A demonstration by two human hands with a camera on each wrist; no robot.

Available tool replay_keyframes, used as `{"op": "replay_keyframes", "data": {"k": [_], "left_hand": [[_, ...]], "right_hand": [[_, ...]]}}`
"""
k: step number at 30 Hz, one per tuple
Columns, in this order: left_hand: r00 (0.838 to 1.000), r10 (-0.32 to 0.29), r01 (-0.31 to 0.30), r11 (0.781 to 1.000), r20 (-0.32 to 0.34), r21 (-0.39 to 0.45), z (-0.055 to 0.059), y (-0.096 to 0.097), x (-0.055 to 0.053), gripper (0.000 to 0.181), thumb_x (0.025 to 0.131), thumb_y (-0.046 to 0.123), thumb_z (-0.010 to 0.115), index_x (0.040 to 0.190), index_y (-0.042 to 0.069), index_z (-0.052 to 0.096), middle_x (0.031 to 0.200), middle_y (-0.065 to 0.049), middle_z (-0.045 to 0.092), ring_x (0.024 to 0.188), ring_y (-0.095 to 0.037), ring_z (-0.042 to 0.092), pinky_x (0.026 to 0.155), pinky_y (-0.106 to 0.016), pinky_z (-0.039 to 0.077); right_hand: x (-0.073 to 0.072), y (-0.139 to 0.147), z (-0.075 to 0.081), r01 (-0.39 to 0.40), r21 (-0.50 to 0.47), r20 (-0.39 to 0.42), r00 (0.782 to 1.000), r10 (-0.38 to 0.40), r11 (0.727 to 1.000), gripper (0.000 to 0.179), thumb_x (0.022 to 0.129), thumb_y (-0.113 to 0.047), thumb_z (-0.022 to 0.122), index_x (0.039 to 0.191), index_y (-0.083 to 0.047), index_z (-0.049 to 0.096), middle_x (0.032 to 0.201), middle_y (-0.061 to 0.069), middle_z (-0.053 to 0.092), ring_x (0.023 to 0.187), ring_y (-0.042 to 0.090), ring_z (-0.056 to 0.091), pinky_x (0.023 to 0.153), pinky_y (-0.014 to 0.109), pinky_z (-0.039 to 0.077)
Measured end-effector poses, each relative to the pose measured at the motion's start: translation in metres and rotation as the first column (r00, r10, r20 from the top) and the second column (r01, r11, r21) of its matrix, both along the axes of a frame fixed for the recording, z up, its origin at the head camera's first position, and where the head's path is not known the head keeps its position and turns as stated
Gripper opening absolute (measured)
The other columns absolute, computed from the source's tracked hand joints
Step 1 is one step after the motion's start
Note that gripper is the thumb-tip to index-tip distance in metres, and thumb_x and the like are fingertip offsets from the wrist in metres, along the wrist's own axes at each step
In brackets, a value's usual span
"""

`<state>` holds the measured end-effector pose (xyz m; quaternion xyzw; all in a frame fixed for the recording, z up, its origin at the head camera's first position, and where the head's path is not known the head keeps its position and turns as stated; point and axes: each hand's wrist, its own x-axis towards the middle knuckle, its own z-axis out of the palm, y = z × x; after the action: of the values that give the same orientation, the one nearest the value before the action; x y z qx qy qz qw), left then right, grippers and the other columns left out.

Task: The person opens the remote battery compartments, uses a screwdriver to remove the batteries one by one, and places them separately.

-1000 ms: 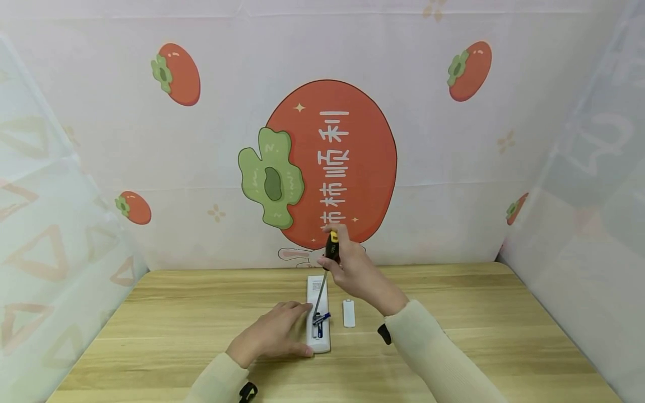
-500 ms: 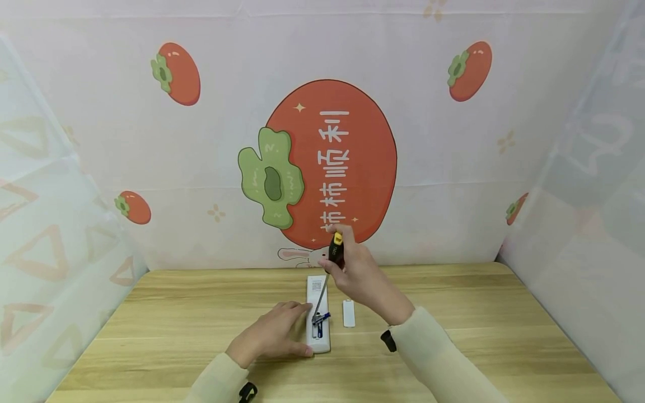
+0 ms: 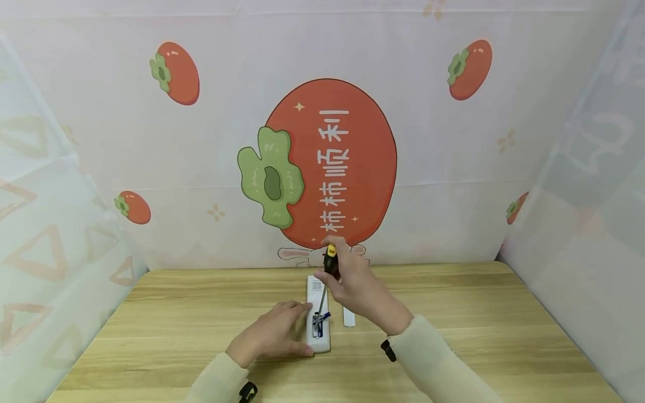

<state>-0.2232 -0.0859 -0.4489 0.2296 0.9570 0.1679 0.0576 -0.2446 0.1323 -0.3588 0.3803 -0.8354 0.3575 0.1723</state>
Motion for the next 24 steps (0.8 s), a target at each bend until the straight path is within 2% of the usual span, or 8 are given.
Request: {"op": "replay_keyframes", "data": {"k": [11,24], "left_hand": [[1.000,0.002,-0.002,1.000,0.003,-0.004,-0.0011,-0.0001,0.0006,0.093,0.071,0.057,0.088,0.144,0.010,0.055,0.139,-0.012,0.058,0.128,-0.032,0.053,0.099,-0.053,0.051],[1.000,0.003,-0.003,1.000,0.010,-0.011,-0.0004,0.0005,-0.0002,0.093,0.072,0.058,0.087,0.145,0.009,0.055,0.141,-0.012,0.057,0.129,-0.032,0.052,0.101,-0.052,0.050]], "right_hand": [[-0.0039,-0.0001,0.0015,-0.021,0.000,-0.058,0.998,0.021,1.000,0.065,0.089,-0.002,0.077,0.134,-0.008,0.031,0.080,-0.002,0.053,0.062,0.008,0.052,0.055,0.023,0.050],[-0.0079,0.0034,0.0052,-0.029,-0.013,-0.077,0.997,0.028,0.999,0.063,0.089,-0.003,0.076,0.133,-0.003,0.031,0.079,-0.003,0.054,0.062,0.007,0.052,0.055,0.024,0.050]]}}
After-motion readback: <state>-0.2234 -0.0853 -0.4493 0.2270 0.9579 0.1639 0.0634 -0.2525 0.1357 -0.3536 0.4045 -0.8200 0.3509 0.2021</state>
